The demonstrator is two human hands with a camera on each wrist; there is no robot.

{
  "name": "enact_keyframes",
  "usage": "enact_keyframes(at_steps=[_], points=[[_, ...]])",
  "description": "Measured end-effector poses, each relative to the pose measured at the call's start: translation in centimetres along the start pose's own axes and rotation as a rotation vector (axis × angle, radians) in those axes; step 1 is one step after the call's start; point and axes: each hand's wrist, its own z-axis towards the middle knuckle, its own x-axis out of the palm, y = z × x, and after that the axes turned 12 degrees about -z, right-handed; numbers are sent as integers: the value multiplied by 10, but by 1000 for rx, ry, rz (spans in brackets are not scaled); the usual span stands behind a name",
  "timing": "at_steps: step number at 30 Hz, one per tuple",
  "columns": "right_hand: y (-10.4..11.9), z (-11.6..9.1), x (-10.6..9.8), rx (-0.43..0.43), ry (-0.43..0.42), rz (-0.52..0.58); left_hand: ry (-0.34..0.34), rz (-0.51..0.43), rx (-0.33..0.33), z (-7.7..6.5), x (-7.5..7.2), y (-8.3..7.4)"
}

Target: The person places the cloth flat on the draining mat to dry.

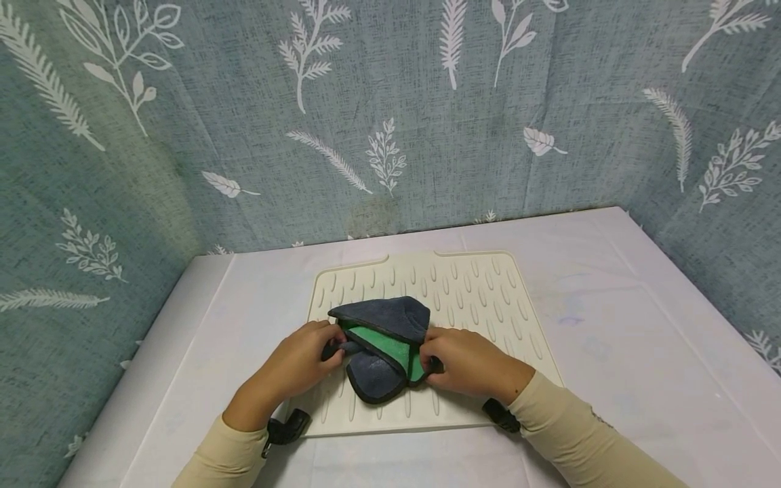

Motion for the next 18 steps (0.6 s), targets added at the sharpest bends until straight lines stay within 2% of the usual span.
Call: enact_keyframes(at_steps=[18], points=[[-1,1,1,-1,14,8,8,-24,-6,1,0,0]])
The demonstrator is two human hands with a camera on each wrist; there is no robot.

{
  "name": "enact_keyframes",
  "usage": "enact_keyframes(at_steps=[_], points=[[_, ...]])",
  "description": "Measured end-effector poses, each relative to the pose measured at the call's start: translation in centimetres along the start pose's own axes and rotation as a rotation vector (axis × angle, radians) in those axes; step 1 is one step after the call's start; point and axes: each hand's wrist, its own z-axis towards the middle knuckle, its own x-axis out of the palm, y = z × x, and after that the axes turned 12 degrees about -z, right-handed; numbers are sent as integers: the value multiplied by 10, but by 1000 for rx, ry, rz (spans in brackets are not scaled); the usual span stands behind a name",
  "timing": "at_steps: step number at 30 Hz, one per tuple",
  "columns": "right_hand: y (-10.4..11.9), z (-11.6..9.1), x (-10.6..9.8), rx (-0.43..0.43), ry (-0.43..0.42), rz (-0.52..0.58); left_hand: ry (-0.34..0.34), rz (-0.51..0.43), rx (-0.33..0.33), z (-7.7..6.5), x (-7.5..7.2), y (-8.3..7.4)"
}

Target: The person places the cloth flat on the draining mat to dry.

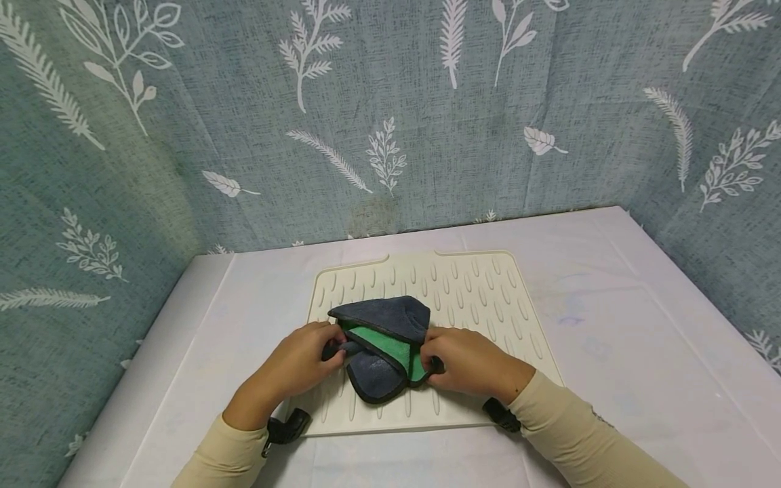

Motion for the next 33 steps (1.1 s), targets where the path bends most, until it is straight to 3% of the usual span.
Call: enact_keyframes(at_steps=[10,23,27,33], points=[[1,0,0,-8,-20,-25,7,-2,19,-1,-3,-1],[1,0,0,-4,-83,-46,140,-115,-19,0,-5,-2],[1,0,0,-1,-90,-40,117,-110,-1,0,-6,-2],[1,0,0,-1,-122,-40,0,-69,-17,-2,-6,-3]])
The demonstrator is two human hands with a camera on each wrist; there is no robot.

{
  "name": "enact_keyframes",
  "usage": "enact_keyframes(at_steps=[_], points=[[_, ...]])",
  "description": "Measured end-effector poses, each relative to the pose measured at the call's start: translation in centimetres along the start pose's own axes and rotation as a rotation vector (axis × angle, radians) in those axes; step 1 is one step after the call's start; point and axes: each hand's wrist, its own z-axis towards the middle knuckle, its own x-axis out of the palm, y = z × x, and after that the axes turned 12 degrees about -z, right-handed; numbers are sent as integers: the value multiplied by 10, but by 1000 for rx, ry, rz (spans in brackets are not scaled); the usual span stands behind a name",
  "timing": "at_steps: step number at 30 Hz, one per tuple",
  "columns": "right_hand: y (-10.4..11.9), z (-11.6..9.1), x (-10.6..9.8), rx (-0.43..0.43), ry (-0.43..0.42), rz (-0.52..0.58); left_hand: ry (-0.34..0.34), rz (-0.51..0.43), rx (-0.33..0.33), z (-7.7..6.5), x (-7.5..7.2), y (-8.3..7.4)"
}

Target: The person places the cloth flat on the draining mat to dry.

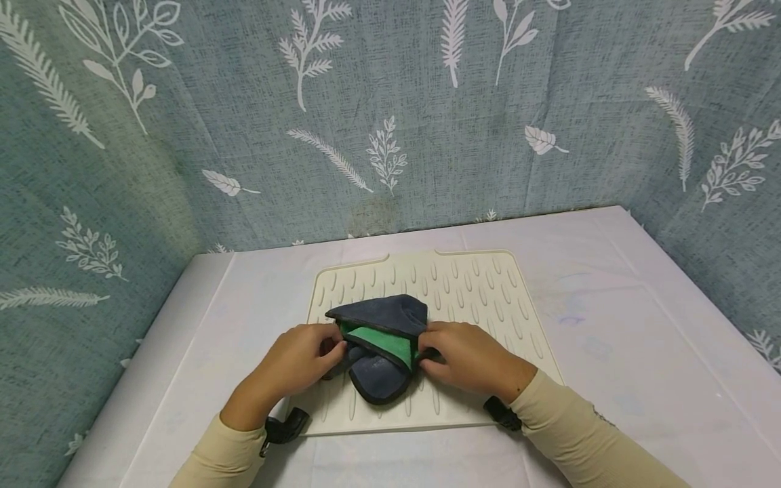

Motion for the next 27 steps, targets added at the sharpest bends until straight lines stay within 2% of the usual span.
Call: enact_keyframes(at_steps=[4,11,16,27], points=[[0,1,1,2,-8,-6,-44,7,-52,0,0,1],[1,1,1,3,-8,-10,26,18,-118,1,3,3],[0,1,1,5,-8,-4,55,27,-106,2,2,2],[1,1,-2,3,4,-3,164,19,-64,2,2,-1]])
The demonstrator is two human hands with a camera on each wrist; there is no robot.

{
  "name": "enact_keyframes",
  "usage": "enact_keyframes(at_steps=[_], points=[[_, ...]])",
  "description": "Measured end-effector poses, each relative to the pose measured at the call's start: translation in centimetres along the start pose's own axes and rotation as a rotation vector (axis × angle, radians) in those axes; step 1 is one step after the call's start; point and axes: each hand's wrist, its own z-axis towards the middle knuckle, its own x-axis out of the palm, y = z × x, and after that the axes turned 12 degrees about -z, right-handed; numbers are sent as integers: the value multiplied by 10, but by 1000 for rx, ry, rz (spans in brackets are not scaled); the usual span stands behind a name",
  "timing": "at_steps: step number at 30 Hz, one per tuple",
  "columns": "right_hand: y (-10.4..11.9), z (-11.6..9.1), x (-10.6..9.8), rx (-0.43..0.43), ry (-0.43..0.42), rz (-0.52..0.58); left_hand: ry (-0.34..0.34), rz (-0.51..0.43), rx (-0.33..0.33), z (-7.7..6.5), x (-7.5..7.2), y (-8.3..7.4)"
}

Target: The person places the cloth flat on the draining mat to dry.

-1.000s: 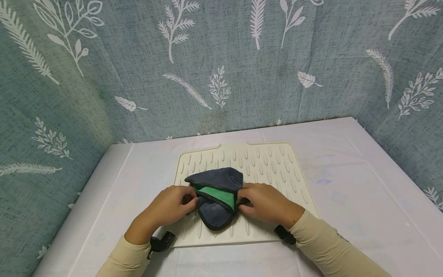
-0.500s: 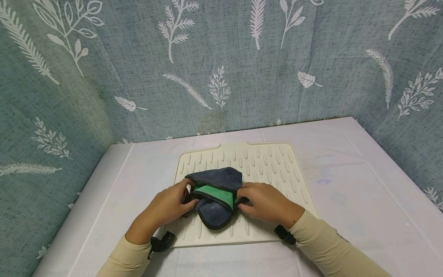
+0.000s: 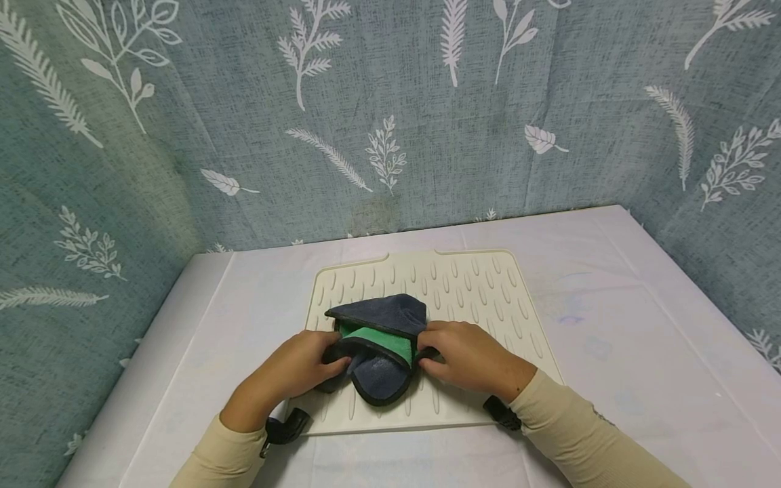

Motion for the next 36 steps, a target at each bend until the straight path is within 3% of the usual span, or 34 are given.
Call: enact_keyframes(at_steps=[11,36], points=[[-1,-1,3,6,18,-4,27,-22,41,-2,-1,-3],[0,-2,4,-12,35,9,23,-15,-20,0,7,-4]])
